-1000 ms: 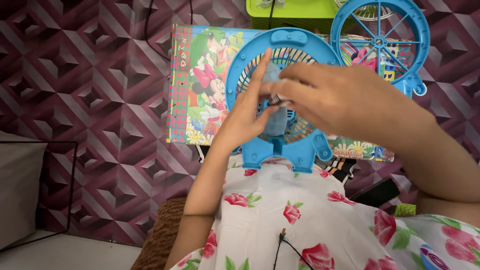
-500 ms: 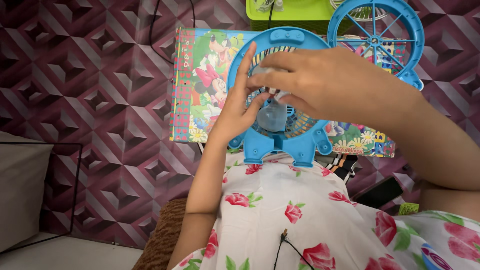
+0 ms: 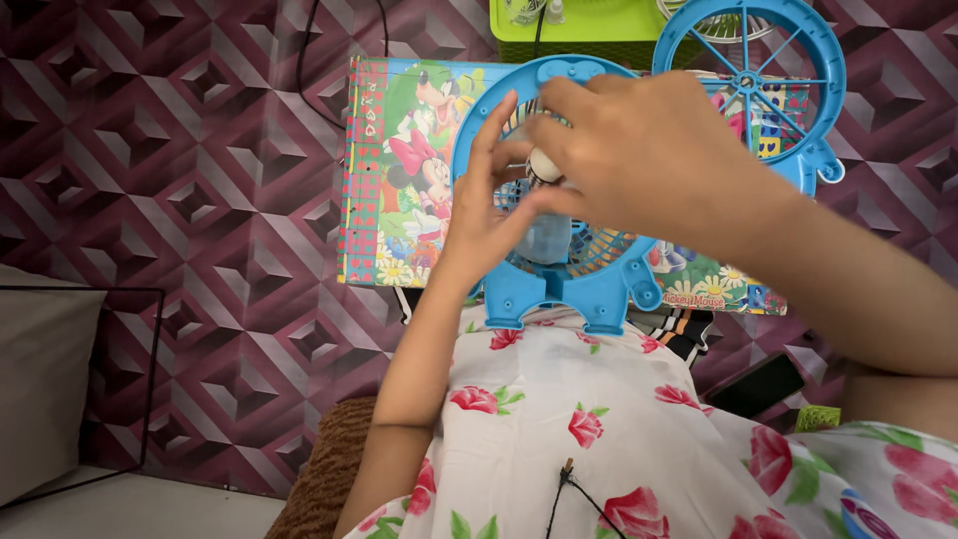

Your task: The person disassembles a blue electric fan by removing the front grille and then reassembles it. They use a screwdriver to loosen and tighten the central nut, remove the grille, and then reattach it, securing the nut again.

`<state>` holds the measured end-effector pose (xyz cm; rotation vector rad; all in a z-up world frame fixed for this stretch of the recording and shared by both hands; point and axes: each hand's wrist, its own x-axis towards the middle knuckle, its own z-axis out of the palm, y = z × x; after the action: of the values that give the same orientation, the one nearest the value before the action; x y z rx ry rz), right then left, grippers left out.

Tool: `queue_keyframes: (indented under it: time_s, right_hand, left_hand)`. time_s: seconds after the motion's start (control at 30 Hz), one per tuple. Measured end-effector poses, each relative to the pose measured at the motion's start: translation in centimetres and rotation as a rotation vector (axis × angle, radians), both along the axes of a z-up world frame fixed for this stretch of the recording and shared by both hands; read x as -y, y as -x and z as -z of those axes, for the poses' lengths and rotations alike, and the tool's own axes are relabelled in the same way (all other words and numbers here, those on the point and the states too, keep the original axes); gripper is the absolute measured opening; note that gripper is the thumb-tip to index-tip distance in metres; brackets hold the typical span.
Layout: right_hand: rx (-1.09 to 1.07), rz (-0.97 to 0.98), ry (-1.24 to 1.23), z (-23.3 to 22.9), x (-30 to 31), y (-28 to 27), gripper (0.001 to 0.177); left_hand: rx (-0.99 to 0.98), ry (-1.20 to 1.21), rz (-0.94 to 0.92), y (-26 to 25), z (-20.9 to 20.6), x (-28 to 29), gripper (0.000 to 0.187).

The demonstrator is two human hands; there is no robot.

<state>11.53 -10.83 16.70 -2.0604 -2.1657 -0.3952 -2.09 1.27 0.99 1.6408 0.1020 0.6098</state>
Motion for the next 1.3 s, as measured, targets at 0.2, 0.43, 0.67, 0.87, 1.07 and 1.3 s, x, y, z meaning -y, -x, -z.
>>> queue_keyframes:
  time_s: [0.2,0.43,0.67,0.87,1.07,1.3]
  right_hand:
    - [-0.364,-0.126,0.157,-1.0,0.2,-1.0,0.035]
    - [-0.076,0.071,0.246,0.6,-0.2,-1.2,0.040]
    - [-0.227,-0.083,0.097,0.1,-0.2,-1.7,0.038]
    - [-0.465,-0.153,0.188,-0.4,0.3,-3.0,0.045]
    - [-0.336,-0.020,0.105,1.0,0.4,-1.9,0.041]
    - [-0.145,0.084,0.127,0.6,0.2,-1.1,0.057]
  left_hand:
    - [0.004,0.104,0.166,0.0,-0.1,-0.6,0.096]
    - [-0.030,-0.091,-0.197,-0.7,0.3,1.2,0.106]
    - [0.056,-0.039,-0.036,-0.4,2.2,0.1,0.090]
    - [0.086,0.119,0.119,-0.5,1.8,-0.2,0.100]
    - [0.026,0.050,-0.115,-1.4,0.7,1.3,0.117]
    - [0.076,0.065,0.003,-1.1,1.5,0.1,0.109]
